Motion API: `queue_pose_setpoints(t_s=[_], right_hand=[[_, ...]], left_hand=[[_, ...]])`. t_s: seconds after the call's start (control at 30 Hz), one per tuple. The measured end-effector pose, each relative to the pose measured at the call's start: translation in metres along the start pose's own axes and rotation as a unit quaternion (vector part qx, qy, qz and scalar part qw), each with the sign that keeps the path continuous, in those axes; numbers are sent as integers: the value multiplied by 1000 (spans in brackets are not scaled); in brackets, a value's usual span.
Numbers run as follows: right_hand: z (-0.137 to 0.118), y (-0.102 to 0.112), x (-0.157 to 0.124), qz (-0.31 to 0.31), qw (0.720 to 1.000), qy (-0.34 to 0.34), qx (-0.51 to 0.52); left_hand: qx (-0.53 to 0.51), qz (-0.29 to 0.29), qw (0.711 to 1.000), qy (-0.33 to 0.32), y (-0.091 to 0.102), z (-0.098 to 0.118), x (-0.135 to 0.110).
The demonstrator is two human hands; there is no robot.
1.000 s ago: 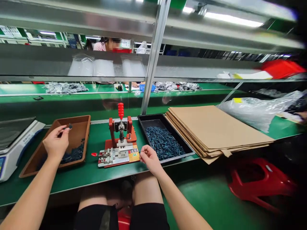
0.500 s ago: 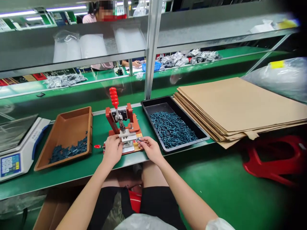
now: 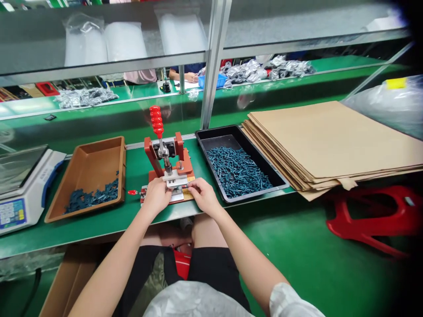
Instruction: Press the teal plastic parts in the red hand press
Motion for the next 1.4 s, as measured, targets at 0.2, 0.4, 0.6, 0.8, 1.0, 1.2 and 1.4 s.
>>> queue_pose_setpoints(t_s=[0.2,0.4,0.6,0.8,1.0,1.2,1.4], right_hand=[[-12,-35,21,-93,994,42,-27],[-13,-46,23,-78,996,46,-14],[-14,-45,20,-60,995,61,-55],[-14,-46,19,-58,993,74,-75],[-20,-44,16,-57,990,105,-75],[-23,-45,15,-63,989,106,-78],[-21,-45,15,-54,991,103,-72]], left_hand=[[-82,-53,994,-48,8,-2,-2],[-90,-64,993,-47,5,-9,1],[-94,-58,992,-53,0,-9,-1],[-98,-49,993,-47,0,-12,0],[-92,-29,992,-87,6,-2,-11],[-95,282,953,62,51,-53,-61],[-341,253,892,155,28,-82,-32]])
Point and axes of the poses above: each hand's wrist, its own x-axis towards the middle knuckle, its own y-axis out of the back of the hand, z = x × y, the point moved 8 cm from there along x, towards the middle knuckle, and after that the axes turned 6 degrees about x, right-handed, at the moved point
